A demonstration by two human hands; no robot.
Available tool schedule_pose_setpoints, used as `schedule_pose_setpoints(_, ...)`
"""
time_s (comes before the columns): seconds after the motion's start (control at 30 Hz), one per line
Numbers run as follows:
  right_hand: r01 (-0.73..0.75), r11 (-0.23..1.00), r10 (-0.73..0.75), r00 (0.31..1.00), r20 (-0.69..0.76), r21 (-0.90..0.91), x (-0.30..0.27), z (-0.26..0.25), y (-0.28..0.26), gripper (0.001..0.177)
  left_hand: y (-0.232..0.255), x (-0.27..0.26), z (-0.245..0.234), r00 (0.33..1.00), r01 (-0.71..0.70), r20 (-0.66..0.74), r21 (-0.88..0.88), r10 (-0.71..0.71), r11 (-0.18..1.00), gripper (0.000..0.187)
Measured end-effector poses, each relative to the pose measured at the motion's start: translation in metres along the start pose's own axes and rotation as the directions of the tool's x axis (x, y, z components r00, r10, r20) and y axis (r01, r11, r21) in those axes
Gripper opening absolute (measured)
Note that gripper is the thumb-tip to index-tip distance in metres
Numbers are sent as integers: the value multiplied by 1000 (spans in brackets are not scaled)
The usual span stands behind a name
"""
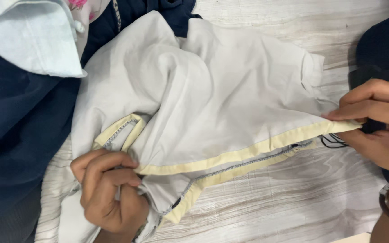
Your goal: The person ties the drawstrings of a white garment and then folds it neatly on a surface. The garment is smoothed out and folded into a compact rectangular shape.
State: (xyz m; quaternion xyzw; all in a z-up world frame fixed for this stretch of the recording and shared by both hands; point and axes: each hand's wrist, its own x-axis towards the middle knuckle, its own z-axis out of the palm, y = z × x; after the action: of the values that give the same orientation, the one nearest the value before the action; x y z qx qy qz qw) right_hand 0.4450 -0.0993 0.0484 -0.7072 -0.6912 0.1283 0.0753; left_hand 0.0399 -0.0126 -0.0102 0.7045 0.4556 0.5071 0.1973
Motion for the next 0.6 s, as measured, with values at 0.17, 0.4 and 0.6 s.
schedule_pose_setpoints(0.17, 393, 905, -413, 902, 122, 162, 13, 10, -4, 32, 3, -1, 0, 1000, -6, -14, -37, 5, 999, 23)
schedule_pose_setpoints(0.4, -63, 994, 30, 946, -324, -93, 55, 18, -18, 36, 2, 6, 6, 884, -339, 353, 36, 305, 940, 13)
schedule_pose_setpoints(0.6, -11, 936, -142, 902, -407, -353, 90, 37, -1, 27, -3, 3, 6, 892, -347, 316, 20, 323, 938, 10)
